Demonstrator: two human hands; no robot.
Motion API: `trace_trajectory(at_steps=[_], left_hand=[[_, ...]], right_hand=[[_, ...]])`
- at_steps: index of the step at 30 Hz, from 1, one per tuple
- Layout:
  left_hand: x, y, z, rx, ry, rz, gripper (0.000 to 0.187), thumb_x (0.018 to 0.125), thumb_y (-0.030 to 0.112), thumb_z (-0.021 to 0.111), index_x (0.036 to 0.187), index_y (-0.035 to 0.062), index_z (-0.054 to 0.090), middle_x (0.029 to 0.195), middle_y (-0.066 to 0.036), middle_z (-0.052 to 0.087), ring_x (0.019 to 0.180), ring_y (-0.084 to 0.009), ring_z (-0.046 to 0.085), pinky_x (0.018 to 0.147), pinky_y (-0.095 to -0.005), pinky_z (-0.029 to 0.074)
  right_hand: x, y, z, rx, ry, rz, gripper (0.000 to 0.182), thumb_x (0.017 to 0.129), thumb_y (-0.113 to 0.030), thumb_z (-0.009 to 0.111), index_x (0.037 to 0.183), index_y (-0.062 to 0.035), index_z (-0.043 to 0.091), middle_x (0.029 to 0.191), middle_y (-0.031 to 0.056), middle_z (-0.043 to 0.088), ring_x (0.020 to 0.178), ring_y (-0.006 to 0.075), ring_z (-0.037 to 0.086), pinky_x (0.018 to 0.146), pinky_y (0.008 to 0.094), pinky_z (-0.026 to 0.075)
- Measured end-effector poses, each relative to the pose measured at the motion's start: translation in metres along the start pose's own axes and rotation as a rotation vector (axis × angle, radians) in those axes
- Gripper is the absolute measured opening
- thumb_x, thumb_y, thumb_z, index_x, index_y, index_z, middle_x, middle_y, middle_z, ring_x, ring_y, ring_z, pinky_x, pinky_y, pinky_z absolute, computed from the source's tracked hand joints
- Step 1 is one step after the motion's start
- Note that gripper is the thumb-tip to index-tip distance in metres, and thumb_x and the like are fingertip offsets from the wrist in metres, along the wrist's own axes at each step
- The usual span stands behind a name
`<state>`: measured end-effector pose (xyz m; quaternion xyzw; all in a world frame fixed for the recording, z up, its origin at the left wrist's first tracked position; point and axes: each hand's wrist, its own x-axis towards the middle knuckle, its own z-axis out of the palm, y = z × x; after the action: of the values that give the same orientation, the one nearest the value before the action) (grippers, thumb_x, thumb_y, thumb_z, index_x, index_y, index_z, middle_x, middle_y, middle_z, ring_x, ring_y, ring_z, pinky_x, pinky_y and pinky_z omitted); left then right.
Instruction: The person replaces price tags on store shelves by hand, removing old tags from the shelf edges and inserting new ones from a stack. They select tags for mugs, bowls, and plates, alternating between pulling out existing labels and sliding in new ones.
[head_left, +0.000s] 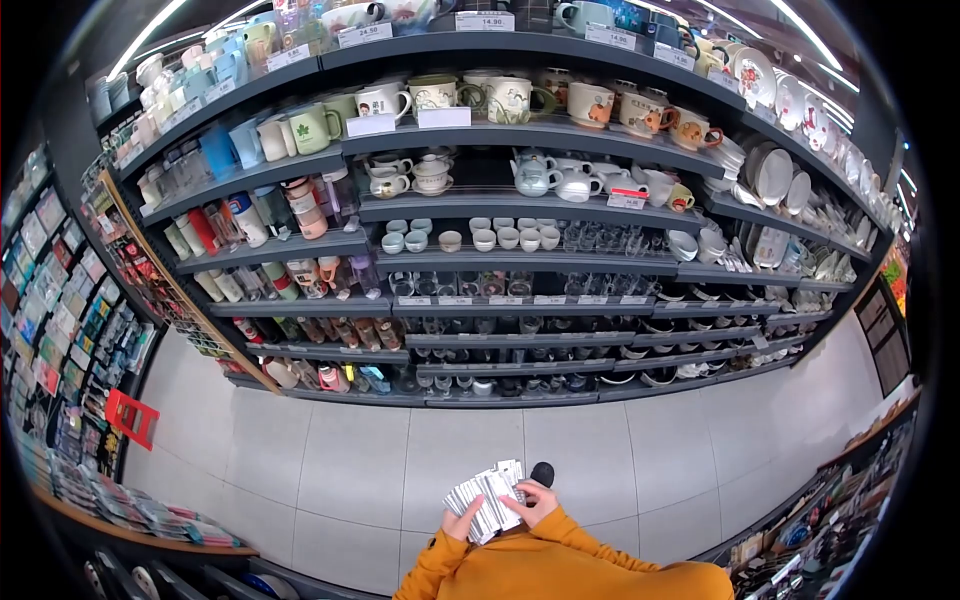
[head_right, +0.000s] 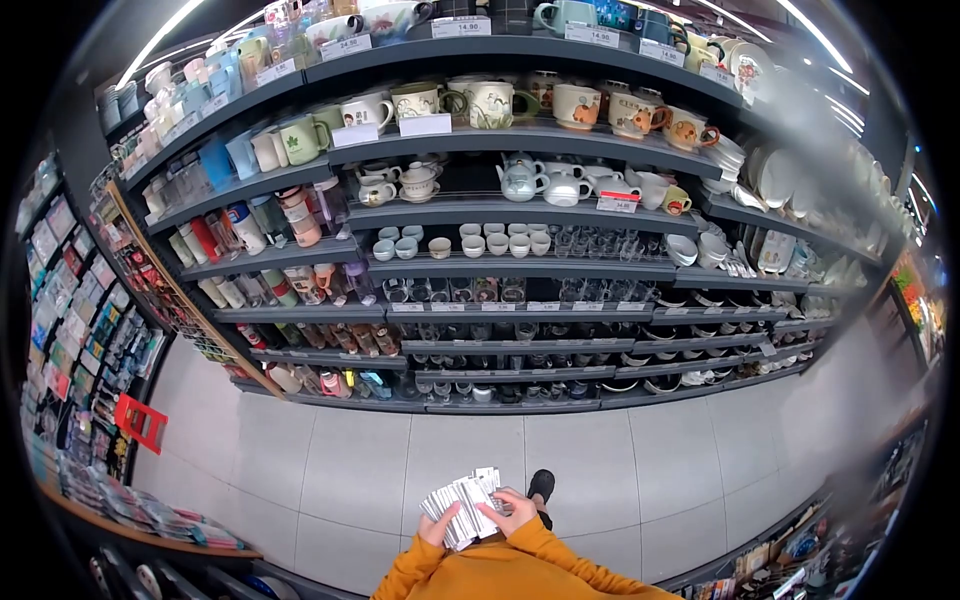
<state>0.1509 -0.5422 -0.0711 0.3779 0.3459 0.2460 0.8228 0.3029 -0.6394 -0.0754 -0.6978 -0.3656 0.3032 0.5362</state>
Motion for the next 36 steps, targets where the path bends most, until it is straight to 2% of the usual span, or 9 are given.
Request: trace_trajectory(at_steps=[3, 9, 12, 13, 17, 23, 26, 31, 36], left_hand=[[-0.004, 0.008, 0.006, 0.004, -0.026, -0.010, 0.030, 0.090, 0.011, 0.062, 0.116, -0.0022, 0.057, 0.105, -0.005, 0.064, 0.091, -0.0108, 0.061, 0.077, -0.0243, 0.050], [-0.005, 0.006, 0.000, -0.110, 0.010, -0.073, 0.033, 0.088, 0.008, 0.063, 0.119, -0.0006, 0.055, 0.108, -0.006, 0.062, 0.094, -0.0128, 0.061, 0.078, -0.0254, 0.050], [-0.007, 0.007, 0.000, -0.163, -0.014, -0.080, 0.034, 0.088, 0.007, 0.063, 0.120, -0.0004, 0.054, 0.109, -0.006, 0.062, 0.096, -0.0139, 0.061, 0.079, -0.0264, 0.051], [-0.007, 0.008, 0.000, -0.169, -0.028, -0.077, 0.034, 0.087, 0.006, 0.063, 0.120, -0.0004, 0.054, 0.110, -0.007, 0.062, 0.096, -0.0143, 0.061, 0.080, -0.0267, 0.051], [-0.005, 0.019, 0.006, -0.220, -0.016, -0.055, 0.035, 0.087, 0.004, 0.062, 0.120, -0.0006, 0.053, 0.109, -0.008, 0.062, 0.096, -0.0164, 0.062, 0.080, -0.0285, 0.052], [0.007, 0.011, -0.005, -0.184, -0.012, -0.006, 0.035, 0.085, 0.001, 0.063, 0.119, -0.0007, 0.053, 0.107, -0.009, 0.063, 0.094, -0.0175, 0.063, 0.079, -0.0304, 0.053], [0.012, 0.009, -0.007, -0.188, 0.007, -0.015, 0.034, 0.084, 0.002, 0.066, 0.116, -0.0006, 0.055, 0.105, -0.007, 0.064, 0.092, -0.0159, 0.063, 0.077, -0.0283, 0.053], [0.015, 0.015, 0.006, -0.039, -0.039, 0.038, 0.031, 0.086, 0.006, 0.066, 0.115, -0.0011, 0.057, 0.105, -0.006, 0.064, 0.092, -0.0133, 0.062, 0.077, -0.0267, 0.052], [0.015, 0.010, 0.001, 0.023, -0.038, -0.070, 0.031, 0.087, 0.008, 0.065, 0.116, -0.0023, 0.056, 0.107, -0.007, 0.064, 0.093, -0.0123, 0.062, 0.079, -0.0266, 0.051]], right_hand=[[-0.002, -0.025, 0.006, -0.258, 0.036, -0.307, 0.027, 0.079, -0.013, 0.074, 0.098, 0.0030, 0.065, 0.091, 0.0116, 0.057, 0.079, 0.0217, 0.057, 0.066, 0.0273, 0.046], [-0.001, -0.038, 0.009, -0.177, 0.025, -0.203, 0.023, 0.087, -0.010, 0.063, 0.110, -0.0046, 0.066, 0.084, 0.0111, 0.053, 0.071, 0.0229, 0.053, 0.063, 0.0295, 0.044], [0.001, -0.049, 0.003, -0.178, -0.164, -0.164, 0.027, 0.088, -0.010, 0.062, 0.115, -0.0069, 0.065, 0.078, 0.0109, 0.051, 0.071, 0.0205, 0.052, 0.064, 0.0262, 0.043], [0.003, -0.047, 0.005, -0.077, -0.187, -0.177, 0.026, 0.090, -0.011, 0.061, 0.116, -0.0056, 0.065, 0.076, 0.0063, 0.053, 0.069, 0.0131, 0.050, 0.064, 0.0226, 0.043], [0.005, -0.030, 0.010, 0.243, -0.089, 0.022, 0.028, 0.090, -0.009, 0.063, 0.118, -0.0015, 0.063, 0.087, 0.0008, 0.060, 0.073, 0.0048, 0.051, 0.068, 0.0215, 0.046], [0.025, -0.019, 0.005, 0.369, 0.137, 0.030, 0.049, 0.088, -0.003, 0.063, 0.134, -0.0041, 0.045, 0.098, 0.0095, 0.064, 0.085, 0.0087, 0.059, 0.076, 0.0225, 0.049], [0.039, -0.035, -0.017, 0.619, 0.198, 0.153, 0.051, 0.088, -0.001, 0.063, 0.132, -0.0029, 0.037, 0.098, 0.0111, 0.065, 0.084, 0.0108, 0.061, 0.075, 0.0236, 0.050], [0.013, -0.028, 0.003, 0.289, -0.031, 0.114, 0.057, 0.083, -0.006, 0.070, 0.126, -0.0025, 0.033, 0.089, 0.0101, 0.067, 0.079, 0.0113, 0.062, 0.069, 0.0229, 0.049], [0.004, -0.004, 0.013, 0.167, 0.046, 0.032, 0.041, 0.081, -0.005, 0.072, 0.114, 0.0008, 0.048, 0.096, 0.0082, 0.066, 0.084, 0.0104, 0.061, 0.071, 0.0225, 0.050]])
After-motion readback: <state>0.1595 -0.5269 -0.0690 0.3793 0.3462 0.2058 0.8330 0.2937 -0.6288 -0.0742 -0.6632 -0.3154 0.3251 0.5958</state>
